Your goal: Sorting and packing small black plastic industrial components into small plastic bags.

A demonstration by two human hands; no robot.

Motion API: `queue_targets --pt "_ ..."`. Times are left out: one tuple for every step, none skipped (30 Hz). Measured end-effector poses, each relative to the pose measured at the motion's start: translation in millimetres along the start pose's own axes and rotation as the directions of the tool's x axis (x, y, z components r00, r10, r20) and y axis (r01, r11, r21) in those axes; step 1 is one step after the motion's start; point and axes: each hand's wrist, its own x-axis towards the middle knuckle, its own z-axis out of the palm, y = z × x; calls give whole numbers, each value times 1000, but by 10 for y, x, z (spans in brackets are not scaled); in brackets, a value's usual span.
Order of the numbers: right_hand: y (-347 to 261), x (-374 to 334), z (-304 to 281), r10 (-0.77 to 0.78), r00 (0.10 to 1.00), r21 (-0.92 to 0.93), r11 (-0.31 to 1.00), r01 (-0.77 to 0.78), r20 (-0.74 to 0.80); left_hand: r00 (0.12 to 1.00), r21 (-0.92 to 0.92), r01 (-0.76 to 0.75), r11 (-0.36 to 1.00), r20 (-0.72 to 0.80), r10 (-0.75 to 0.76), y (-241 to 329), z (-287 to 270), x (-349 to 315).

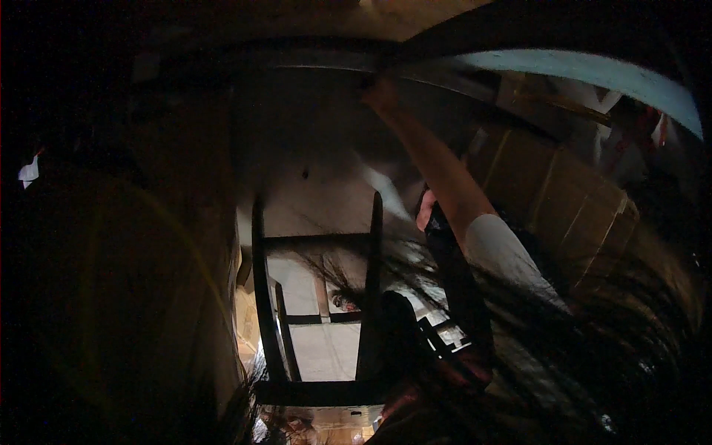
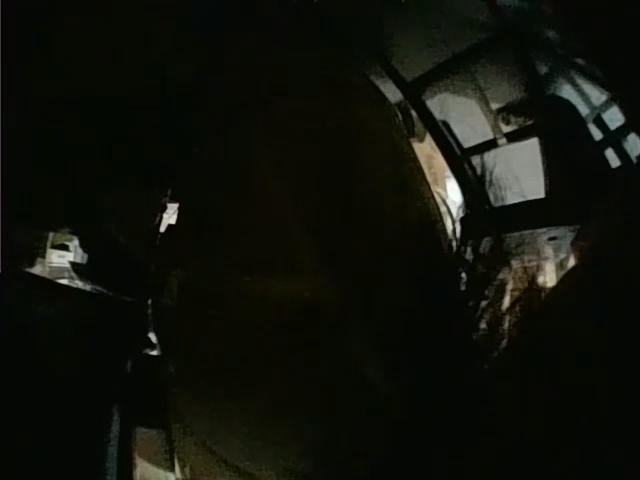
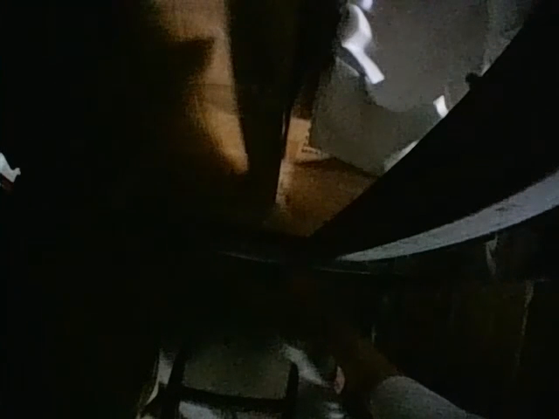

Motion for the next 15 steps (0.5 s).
queue_targets --pt "-30 -43 44 224 974 526 833 -170 -39 1000 0 3 1000 -4 -3 -6 -8 -4" --pt "-30 -93 31 224 974 526 833 -173 -35 1000 1 6 1000 -5 -6 -18 -9 -12" --pt "-6 -166 -17 325 934 650 680 -339 148 1000 2 7 1000 -9 -7 -25 -19 -14" --pt "-71 -250 -66 381 859 716 486 -501 342 1000 6 16 1000 -12 -16 -23 -30 -28" --pt "-167 -366 -58 384 851 712 477 -516 359 999 13 24 1000 -26 -24 -23 -39 -46" --pt "-260 -482 -130 278 903 559 714 -421 327 999 17 26 1000 -20 -26 -9 -33 -40" --pt "-356 -613 -194 162 933 367 887 -280 321 999 20 32 999 -14 -32 8 -43 -20" --pt "-657 -725 -271 -2 942 185 981 -65 337 999 11 1 1000 -34 -1 7 -99 -148" --pt "-739 -810 -316 -115 917 -34 990 139 383 1000 8 2 1000 -25 -2 13 -105 -130" --pt "-776 -861 -324 -209 867 -236 909 342 452 1000 12 0 1000 -16 0 26 -120 -123" --pt "-786 -936 -199 -247 833 -280 862 422 496 1000 16 6 1000 -18 -6 23 -121 -127" --pt "-815 -1020 -46 -243 805 -267 858 438 541 1000 20 12 1000 -20 -12 20 -136 -132" --pt "-852 -1128 124 -240 777 -251 856 452 582 1000 25 11 1000 -24 -11 15 -148 -133" --pt "-876 -1229 255 -220 765 -238 867 438 606 1000 26 12 1000 -18 -11 2 -152 -137" --pt "-892 -1309 368 -194 757 -230 880 416 625 1000 23 10 1000 -8 -10 -2 -168 -132"
